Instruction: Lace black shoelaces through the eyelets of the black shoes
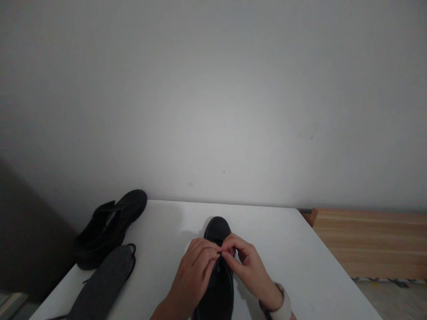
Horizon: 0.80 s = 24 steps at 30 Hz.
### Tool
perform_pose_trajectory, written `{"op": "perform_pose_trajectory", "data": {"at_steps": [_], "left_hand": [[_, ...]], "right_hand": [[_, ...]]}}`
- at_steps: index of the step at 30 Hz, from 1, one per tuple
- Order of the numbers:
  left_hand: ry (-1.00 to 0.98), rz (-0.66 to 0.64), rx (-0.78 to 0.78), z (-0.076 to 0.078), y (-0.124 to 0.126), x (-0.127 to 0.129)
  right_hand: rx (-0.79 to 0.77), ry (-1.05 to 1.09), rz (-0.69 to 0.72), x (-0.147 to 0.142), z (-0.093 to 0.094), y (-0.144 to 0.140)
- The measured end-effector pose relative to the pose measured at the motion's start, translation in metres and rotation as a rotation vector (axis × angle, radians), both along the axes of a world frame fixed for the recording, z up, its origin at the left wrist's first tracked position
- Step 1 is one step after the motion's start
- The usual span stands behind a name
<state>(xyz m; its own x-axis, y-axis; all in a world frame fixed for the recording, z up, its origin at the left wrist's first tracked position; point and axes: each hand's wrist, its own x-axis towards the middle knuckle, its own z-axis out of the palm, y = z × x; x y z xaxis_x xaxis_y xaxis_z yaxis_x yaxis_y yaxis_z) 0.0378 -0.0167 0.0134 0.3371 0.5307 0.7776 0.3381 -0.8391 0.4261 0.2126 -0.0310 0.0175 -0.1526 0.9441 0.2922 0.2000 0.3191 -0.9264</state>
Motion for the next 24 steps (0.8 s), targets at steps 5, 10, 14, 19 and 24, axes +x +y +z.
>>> {"op": "perform_pose_trajectory", "data": {"at_steps": [5,10,14,19,24], "left_hand": [[-0.002,0.08,-0.006,0.0,0.001,0.0],[-0.023,0.123,-0.11,-0.005,-0.001,-0.003],[-0.041,0.121,-0.207,-0.006,-0.004,-0.006],[-0.026,0.085,-0.263,-0.003,-0.005,-0.01],[-0.004,0.03,-0.343,0.001,-0.003,-0.011]], "right_hand": [[0.059,-0.061,-0.086,-0.01,-0.002,-0.001],[0.105,-0.174,-0.139,-0.011,0.001,-0.004],[0.105,-0.25,-0.163,-0.007,0.006,-0.005],[0.097,-0.274,-0.169,-0.004,0.004,-0.004],[0.081,-0.241,-0.165,-0.003,0.001,-0.002]]}}
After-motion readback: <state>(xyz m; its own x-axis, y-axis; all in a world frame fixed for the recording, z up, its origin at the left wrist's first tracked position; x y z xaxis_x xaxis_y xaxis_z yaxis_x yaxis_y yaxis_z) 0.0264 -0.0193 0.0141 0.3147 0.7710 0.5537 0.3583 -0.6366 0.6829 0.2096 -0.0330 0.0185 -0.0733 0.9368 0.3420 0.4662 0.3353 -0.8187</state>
